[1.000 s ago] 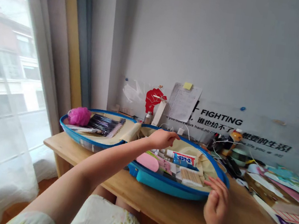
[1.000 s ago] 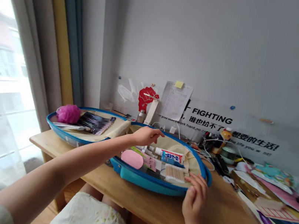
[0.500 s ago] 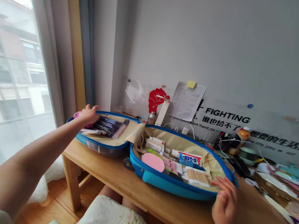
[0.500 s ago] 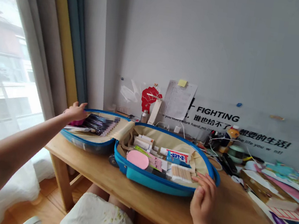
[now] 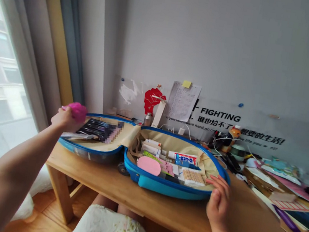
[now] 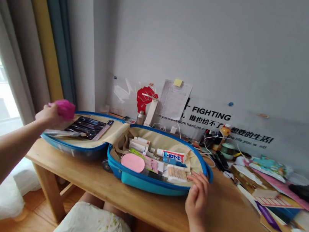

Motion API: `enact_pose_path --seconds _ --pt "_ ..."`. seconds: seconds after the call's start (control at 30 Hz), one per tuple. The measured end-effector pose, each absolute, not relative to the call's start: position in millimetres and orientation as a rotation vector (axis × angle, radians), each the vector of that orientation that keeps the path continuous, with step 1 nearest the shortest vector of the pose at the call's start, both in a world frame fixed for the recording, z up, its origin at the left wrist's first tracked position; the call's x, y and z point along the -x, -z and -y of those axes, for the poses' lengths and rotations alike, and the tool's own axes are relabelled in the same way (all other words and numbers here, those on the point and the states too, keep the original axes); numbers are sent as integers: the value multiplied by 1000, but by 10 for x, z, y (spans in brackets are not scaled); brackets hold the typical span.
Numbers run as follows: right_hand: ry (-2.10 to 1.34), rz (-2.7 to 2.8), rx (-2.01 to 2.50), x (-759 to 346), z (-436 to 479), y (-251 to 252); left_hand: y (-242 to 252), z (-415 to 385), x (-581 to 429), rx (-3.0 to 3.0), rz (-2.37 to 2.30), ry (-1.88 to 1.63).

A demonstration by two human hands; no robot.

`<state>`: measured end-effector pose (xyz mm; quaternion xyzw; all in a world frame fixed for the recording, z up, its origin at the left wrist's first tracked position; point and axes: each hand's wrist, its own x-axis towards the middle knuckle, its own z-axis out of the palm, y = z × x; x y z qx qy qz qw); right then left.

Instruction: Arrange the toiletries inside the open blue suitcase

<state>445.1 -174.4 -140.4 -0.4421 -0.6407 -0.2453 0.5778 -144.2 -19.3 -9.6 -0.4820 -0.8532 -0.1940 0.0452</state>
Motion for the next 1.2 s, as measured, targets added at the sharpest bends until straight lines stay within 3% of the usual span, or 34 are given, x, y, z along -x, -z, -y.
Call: enact_pose_path --seconds 0.1,0.23,0.43,0.7,1.0,1.2 --pt "551 1492 1047 -4446 1750 1412 -154 120 1110 1509 2477 804" --pt "550 1488 1029 -4420 1757 1391 -429 73 241 2018 2058 1054" --pt "579 1510 1015 -4416 1754 1393 -211 326 -1553 2875 1733 1288" --pt "589 1516 1023 -4395 1783 1380 302 501 -2848 3105 1588 859" --pt "588 1512 1014 -4380 1789 1374 591 351 -2977 3374 948 532" --pt "574 1507 1030 -4415 1770 1405 578 296 -2911 3367 843 471"
